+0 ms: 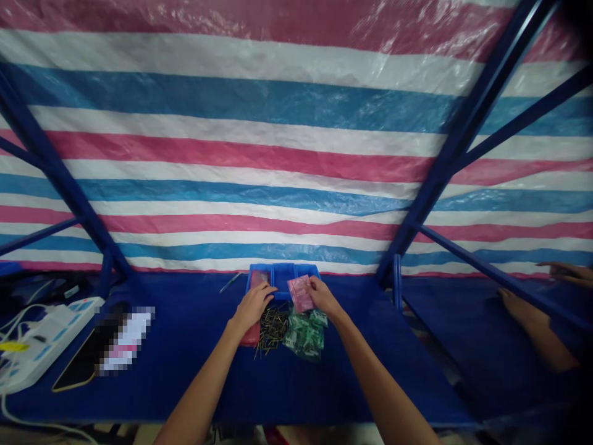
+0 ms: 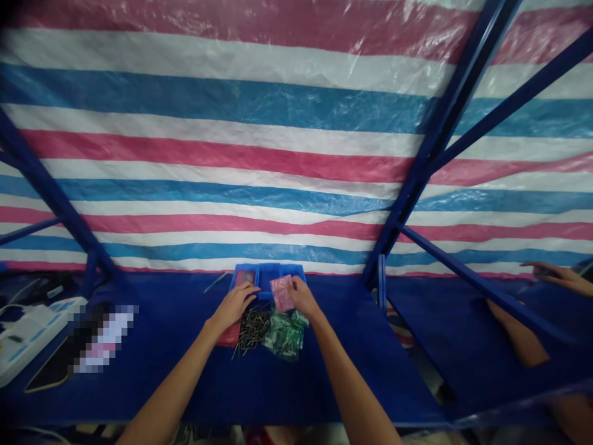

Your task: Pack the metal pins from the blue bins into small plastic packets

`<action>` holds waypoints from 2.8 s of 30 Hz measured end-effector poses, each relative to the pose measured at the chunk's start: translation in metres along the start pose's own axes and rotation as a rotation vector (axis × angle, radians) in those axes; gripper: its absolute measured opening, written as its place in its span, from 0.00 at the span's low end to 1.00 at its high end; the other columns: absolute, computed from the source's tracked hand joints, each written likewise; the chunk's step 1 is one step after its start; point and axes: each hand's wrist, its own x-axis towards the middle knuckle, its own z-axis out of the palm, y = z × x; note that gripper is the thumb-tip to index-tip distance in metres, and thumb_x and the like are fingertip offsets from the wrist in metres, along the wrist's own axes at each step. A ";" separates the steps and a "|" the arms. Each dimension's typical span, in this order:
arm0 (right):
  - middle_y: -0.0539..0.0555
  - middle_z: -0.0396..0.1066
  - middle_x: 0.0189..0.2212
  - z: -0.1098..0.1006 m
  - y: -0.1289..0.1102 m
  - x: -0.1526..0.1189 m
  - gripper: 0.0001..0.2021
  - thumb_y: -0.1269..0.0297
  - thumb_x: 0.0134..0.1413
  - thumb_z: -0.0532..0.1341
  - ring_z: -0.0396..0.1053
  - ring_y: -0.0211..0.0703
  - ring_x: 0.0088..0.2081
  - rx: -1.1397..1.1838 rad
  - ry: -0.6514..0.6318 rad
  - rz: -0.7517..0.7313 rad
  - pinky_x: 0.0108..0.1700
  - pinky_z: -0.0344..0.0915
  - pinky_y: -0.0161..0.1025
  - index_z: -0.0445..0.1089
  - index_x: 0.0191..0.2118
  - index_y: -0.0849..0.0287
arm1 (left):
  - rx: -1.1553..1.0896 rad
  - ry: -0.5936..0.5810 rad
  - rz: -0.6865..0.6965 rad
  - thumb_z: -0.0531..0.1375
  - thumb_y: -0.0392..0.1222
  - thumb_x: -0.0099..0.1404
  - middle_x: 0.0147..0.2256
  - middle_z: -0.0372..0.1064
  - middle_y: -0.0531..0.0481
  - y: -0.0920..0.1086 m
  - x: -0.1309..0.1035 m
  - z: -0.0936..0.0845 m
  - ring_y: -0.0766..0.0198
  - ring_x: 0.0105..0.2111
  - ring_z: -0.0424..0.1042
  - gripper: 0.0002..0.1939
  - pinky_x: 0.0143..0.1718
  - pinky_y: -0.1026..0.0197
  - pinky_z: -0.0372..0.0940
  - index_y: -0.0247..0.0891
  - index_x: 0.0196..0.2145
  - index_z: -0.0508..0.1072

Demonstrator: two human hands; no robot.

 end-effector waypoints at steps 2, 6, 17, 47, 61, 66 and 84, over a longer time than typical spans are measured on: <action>0.45 0.63 0.22 -0.002 -0.003 0.000 0.23 0.40 0.46 0.67 0.59 0.39 0.26 0.020 -0.006 -0.008 0.30 0.57 0.36 0.65 0.26 0.56 | -0.022 -0.018 0.015 0.53 0.38 0.78 0.50 0.74 0.44 0.000 0.001 -0.004 0.55 0.50 0.75 0.17 0.55 0.53 0.69 0.44 0.59 0.76; 0.46 0.64 0.24 -0.009 -0.013 -0.016 0.24 0.38 0.49 0.66 0.61 0.41 0.28 0.072 0.015 -0.020 0.31 0.59 0.37 0.66 0.29 0.56 | 0.061 0.020 0.030 0.56 0.41 0.78 0.55 0.72 0.43 0.015 -0.006 -0.019 0.51 0.57 0.71 0.22 0.61 0.46 0.65 0.47 0.67 0.67; 0.51 0.73 0.32 0.017 -0.062 -0.114 0.21 0.43 0.56 0.71 0.67 0.42 0.34 0.432 -0.132 0.147 0.38 0.63 0.37 0.76 0.38 0.58 | -0.016 0.221 0.040 0.56 0.31 0.74 0.70 0.52 0.44 0.095 -0.077 -0.012 0.50 0.67 0.60 0.31 0.65 0.43 0.65 0.54 0.69 0.63; 0.57 0.76 0.43 0.023 -0.059 -0.136 0.09 0.65 0.70 0.59 0.71 0.52 0.46 -0.126 -0.187 -0.349 0.53 0.66 0.49 0.78 0.48 0.52 | -0.379 0.264 -0.381 0.50 0.50 0.80 0.51 0.74 0.42 0.101 -0.092 -0.035 0.53 0.52 0.74 0.19 0.55 0.51 0.67 0.42 0.60 0.70; 0.49 0.72 0.26 0.023 -0.057 -0.137 0.19 0.47 0.54 0.73 0.59 0.35 0.23 0.469 -0.466 0.444 0.26 0.53 0.33 0.80 0.40 0.59 | -0.059 0.189 0.038 0.56 0.31 0.73 0.66 0.62 0.45 0.104 -0.098 -0.032 0.49 0.65 0.62 0.24 0.66 0.40 0.60 0.51 0.61 0.73; 0.51 0.69 0.26 0.016 -0.054 -0.131 0.24 0.40 0.66 0.58 0.58 0.38 0.23 0.189 -0.173 0.210 0.24 0.53 0.35 0.76 0.36 0.58 | -0.427 0.217 -0.324 0.61 0.50 0.74 0.32 0.75 0.49 0.099 -0.094 -0.035 0.57 0.34 0.73 0.14 0.38 0.58 0.69 0.39 0.37 0.80; 0.53 0.75 0.35 0.036 -0.059 -0.132 0.15 0.49 0.64 0.66 0.69 0.48 0.37 0.185 -0.211 -0.061 0.42 0.66 0.42 0.78 0.41 0.56 | -0.432 0.212 -0.422 0.51 0.52 0.79 0.41 0.76 0.45 0.097 -0.096 -0.031 0.57 0.40 0.76 0.19 0.46 0.55 0.70 0.42 0.59 0.71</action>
